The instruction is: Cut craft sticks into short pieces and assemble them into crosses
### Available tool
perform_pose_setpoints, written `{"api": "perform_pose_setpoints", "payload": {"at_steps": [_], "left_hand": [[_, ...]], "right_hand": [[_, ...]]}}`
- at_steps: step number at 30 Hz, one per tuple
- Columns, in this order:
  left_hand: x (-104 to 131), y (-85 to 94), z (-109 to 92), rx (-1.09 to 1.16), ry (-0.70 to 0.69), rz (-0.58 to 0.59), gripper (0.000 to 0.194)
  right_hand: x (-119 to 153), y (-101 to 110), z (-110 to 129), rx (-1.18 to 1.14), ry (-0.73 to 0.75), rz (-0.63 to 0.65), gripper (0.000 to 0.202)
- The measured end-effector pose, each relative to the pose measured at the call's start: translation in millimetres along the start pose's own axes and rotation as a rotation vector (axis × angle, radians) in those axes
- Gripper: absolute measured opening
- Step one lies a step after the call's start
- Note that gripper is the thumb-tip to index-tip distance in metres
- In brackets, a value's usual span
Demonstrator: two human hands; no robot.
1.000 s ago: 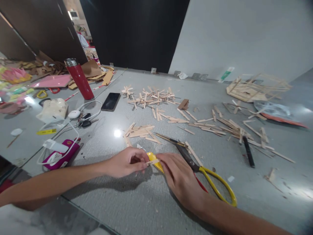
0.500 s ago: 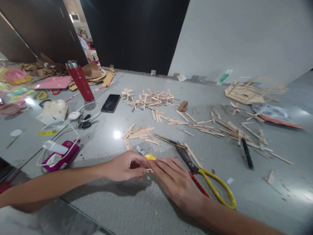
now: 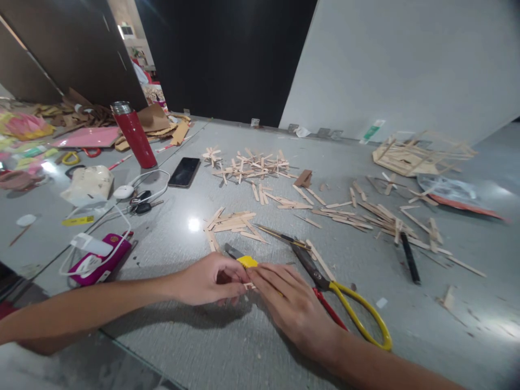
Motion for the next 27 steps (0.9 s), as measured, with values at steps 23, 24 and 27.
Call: {"api": "perform_pose_setpoints", "payload": {"at_steps": [23,24,27], "left_hand": [[-2,22.4,-1,0.138,-0.039,-0.257,0.046],[-2,24.8,-1,0.142,-0.044,-0.278,0.046],[-1,30.5,-2,0.155,-0.065,-0.326,0.047]], "right_hand": [[-15,23,13,0.301,-0.029,0.018,0.038],[-14,26,7,0.334,-0.079,0.063,0.032],[5,34,-20,0.401,-0.237,0.181,0.022]]}}
Point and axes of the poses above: each hand's wrist, its own x-axis away from the middle knuckle, its own y-axis out of the back of the hand, z = x × y, the point moved 9 cm from there along -x, towards the middle knuckle, and after that the axes turned 5 degrees about x, right-handed, at the moved point
